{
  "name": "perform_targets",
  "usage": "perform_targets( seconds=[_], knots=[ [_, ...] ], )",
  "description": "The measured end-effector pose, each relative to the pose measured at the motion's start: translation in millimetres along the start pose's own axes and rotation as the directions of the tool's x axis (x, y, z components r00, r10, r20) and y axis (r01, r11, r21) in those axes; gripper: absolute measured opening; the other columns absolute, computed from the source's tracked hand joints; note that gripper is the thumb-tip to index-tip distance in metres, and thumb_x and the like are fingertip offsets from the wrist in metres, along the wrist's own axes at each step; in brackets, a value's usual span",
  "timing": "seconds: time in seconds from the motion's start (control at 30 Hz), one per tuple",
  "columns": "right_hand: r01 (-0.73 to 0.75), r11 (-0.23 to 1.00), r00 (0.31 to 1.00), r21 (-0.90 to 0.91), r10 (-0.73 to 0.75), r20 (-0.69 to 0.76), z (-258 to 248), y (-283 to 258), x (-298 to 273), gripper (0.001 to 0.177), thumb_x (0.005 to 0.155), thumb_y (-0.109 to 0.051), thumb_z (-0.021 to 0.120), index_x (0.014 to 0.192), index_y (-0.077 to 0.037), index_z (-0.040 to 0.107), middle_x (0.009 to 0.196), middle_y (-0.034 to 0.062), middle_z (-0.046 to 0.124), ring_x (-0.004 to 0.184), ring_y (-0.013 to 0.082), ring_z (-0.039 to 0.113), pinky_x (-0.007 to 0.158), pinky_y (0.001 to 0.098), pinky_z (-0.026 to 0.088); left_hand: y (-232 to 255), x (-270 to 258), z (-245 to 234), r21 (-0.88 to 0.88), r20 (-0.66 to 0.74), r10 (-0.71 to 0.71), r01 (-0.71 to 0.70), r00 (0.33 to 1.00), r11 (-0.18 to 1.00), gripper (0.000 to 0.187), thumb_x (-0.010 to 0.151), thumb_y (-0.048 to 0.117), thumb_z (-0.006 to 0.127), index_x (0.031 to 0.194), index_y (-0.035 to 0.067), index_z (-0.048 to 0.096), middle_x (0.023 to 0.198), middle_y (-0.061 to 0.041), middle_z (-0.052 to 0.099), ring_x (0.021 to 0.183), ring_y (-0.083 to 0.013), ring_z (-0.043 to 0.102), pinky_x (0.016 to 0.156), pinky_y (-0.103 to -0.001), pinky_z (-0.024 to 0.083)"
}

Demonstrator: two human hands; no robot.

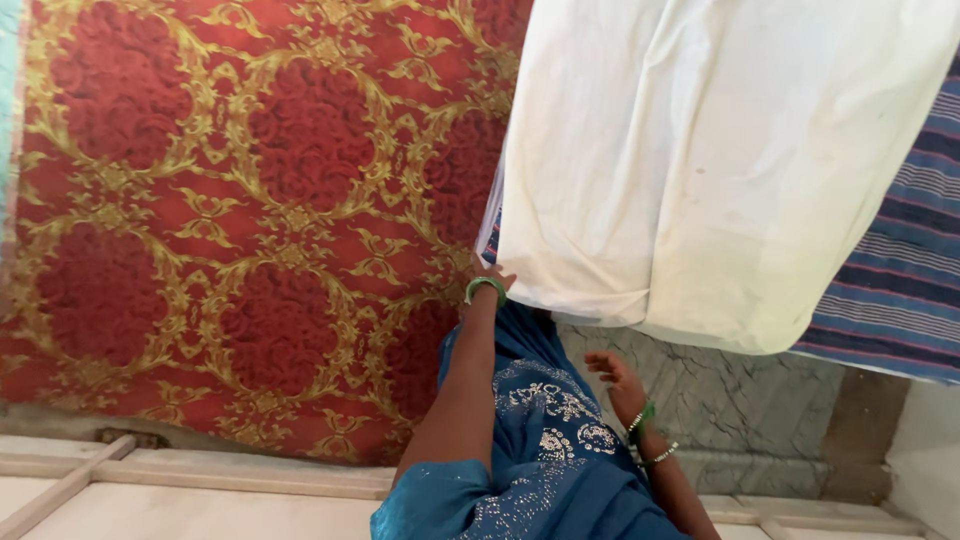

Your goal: The person spreads and smooths a white sheet over a bed, tucking in the edges and placing two pillows on top.

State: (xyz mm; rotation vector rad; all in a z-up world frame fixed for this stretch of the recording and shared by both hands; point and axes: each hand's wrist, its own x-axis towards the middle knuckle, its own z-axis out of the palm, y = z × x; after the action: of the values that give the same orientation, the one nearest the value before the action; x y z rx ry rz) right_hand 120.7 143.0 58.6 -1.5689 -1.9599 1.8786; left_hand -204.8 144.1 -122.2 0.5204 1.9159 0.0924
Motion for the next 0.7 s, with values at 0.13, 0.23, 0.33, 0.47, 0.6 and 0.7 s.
perform_targets(
  seconds=[0.13, 0.23, 0.33, 0.47, 0.6, 0.7],
  knots=[
    [0.044, 0.972, 0.998, -0.233, -0.03, 0.062, 0, -25, 3, 0.076, 0.063, 0.022, 0.036, 0.125, -0.01, 0.066, 0.13, 0.0071, 0.069, 0.117, 0.0222, 0.066, 0.1, 0.0366, 0.052, -5, 22, -7, -0.13, -0.074, 0.088, -0.098, 0.993, 0.987, 0.059, 0.085, 0.062, 0.069, 0.131, 0.026, 0.068, 0.155, -0.015, 0.033, 0.138, -0.0394, 0.038, 0.114, -0.045, 0.035],
    [0.043, 0.961, 0.997, -0.275, -0.025, 0.069, 3, -40, 5, 0.075, 0.063, 0.023, 0.038, 0.125, -0.01, 0.066, 0.13, 0.0083, 0.069, 0.117, 0.0229, 0.066, 0.101, 0.0386, 0.052, -8, 34, -12, -0.278, -0.11, 0.19, -0.214, 0.976, 0.936, 0.049, 0.085, 0.057, 0.071, 0.117, 0.02, 0.078, 0.123, -0.009, 0.076, 0.113, -0.0262, 0.071, 0.101, -0.04, 0.054],
    [-0.003, 0.956, 0.997, -0.295, 0.025, 0.07, 11, -50, -1, 0.066, 0.067, 0.018, 0.049, 0.124, -0.011, 0.066, 0.127, 0.0083, 0.07, 0.115, 0.0226, 0.067, 0.1, 0.0399, 0.052, -10, 31, -8, -0.417, -0.064, 0.139, -0.153, 0.988, 0.896, 0.035, 0.082, 0.045, 0.075, 0.106, 0.019, 0.081, 0.104, -0.006, 0.081, 0.096, -0.0232, 0.075, 0.089, -0.039, 0.058],
    [0.035, 0.914, 0.989, -0.404, 0.026, 0.145, 23, -60, 3, 0.046, 0.081, 0.001, 0.071, 0.125, -0.012, 0.065, 0.128, 0.0096, 0.066, 0.112, 0.0249, 0.066, 0.098, 0.042, 0.053, -10, 27, -9, -0.297, -0.236, 0.223, -0.289, 0.946, 0.91, 0.033, 0.081, 0.036, 0.079, 0.11, 0.02, 0.078, 0.113, -0.008, 0.076, 0.103, -0.0271, 0.071, 0.091, -0.04, 0.057],
    [0.224, 0.88, 0.961, -0.419, -0.128, 0.245, 25, -56, 6, 0.046, 0.082, 0.002, 0.069, 0.125, -0.011, 0.064, 0.123, 0.0098, 0.068, 0.112, 0.0252, 0.068, 0.099, 0.039, 0.055, -9, 25, -3, -0.2, -0.386, 0.151, -0.243, 0.91, 0.949, 0.041, 0.086, 0.036, 0.077, 0.124, 0.022, 0.071, 0.133, -0.007, 0.066, 0.127, -0.029, 0.06, 0.107, -0.041, 0.051],
    [0.213, 0.854, 0.961, -0.475, -0.095, 0.26, 24, -53, 9, 0.057, 0.073, 0.012, 0.061, 0.126, -0.01, 0.065, 0.123, 0.0101, 0.069, 0.113, 0.0264, 0.067, 0.101, 0.0381, 0.054, -4, 31, -2, 0.004, -0.446, 0.219, -0.243, 0.868, 0.97, 0.051, 0.085, 0.039, 0.079, 0.13, 0.019, 0.064, 0.152, -0.009, 0.044, 0.138, -0.0355, 0.039, 0.112, -0.049, 0.037]
  ],
)
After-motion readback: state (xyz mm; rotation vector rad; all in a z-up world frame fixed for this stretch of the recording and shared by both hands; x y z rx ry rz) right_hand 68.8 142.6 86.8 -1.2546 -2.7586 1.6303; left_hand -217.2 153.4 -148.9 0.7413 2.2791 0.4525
